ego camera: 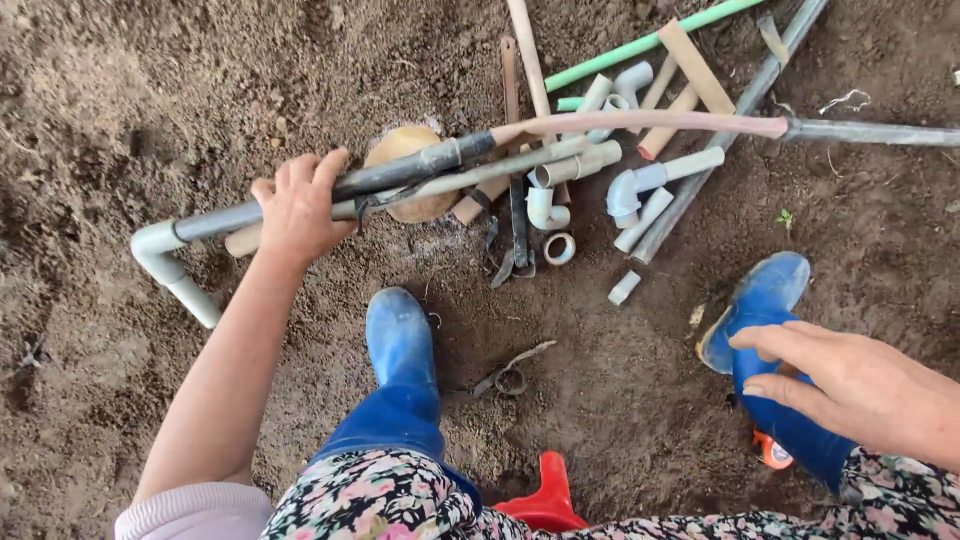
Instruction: The person assembles a long pipe structure by connecting various PVC pipe segments and fittings. They use a rock as a makeshift hammer to tap the pieces together and secure the joints with black tape. The person works on the ground, handling different pipe lengths and elbow joints to build the assembly.
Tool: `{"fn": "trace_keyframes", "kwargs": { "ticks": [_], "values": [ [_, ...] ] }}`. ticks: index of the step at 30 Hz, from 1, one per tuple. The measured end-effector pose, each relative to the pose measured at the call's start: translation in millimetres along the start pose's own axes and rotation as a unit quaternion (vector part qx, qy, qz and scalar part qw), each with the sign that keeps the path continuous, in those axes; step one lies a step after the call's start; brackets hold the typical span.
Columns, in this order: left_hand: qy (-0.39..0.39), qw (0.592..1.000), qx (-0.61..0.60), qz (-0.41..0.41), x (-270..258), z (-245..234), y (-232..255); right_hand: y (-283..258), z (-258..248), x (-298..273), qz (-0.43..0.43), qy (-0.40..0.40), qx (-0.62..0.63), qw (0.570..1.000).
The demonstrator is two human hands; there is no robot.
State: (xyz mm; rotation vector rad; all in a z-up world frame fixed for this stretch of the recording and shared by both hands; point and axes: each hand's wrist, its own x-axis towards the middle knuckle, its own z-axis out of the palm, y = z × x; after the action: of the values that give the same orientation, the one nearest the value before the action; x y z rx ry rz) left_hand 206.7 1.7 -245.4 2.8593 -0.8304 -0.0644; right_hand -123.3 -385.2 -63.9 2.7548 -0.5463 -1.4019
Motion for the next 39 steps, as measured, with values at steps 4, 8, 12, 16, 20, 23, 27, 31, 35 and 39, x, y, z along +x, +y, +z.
{"fn": "trace_keyframes", "kwargs": {
  "ticks": [4,8,12,16,20,23,27,31,35,39],
  "values": [
    [0.008,1.000,0.003,-0.010,-8.3,-1.9,0.7,2.0,9.1,3.5,0.006,-0.018,-0.050,0.999],
    [0.017,1.000,0.003,-0.003,-17.3,-4.2,2.0,2.9,12.6,4.0,0.020,-0.022,-0.044,0.999],
    [-0.031,0.997,-0.043,-0.051,-14.7,-8.9,-1.1,9.8,20.9,12.6,0.039,-0.025,-0.040,0.998],
    [-0.045,0.996,-0.046,-0.069,0.7,-9.6,4.3,7.2,19.4,14.9,0.018,0.011,-0.032,0.999],
    [-0.096,0.993,0.004,-0.065,4.2,-17.7,19.3,-8.6,2.8,5.2,-0.016,-0.019,-0.020,0.999],
    [-0.021,0.999,-0.031,-0.028,-6.7,-20.5,21.6,-17.1,-15.3,-7.2,-0.050,0.028,0.065,0.996],
    [0.139,0.989,-0.033,0.048,-23.0,-55.8,43.4,-14.7,-26.2,-12.0,-0.145,0.162,0.175,0.960],
    [0.180,0.980,0.015,0.080,-30.1,-87.3,56.4,-20.2,-45.2,-17.5,-0.214,0.342,0.155,0.902],
    [0.277,0.947,0.062,0.151,-42.6,-143.8,93.1,-18.5,-59.6,-22.4,-0.245,0.559,0.030,0.791],
    [0.339,0.915,0.075,0.205,-52.5,-193.3,128.4,-15.1,-62.7,-2.9,-0.232,0.530,0.058,0.814]
  ]
}}
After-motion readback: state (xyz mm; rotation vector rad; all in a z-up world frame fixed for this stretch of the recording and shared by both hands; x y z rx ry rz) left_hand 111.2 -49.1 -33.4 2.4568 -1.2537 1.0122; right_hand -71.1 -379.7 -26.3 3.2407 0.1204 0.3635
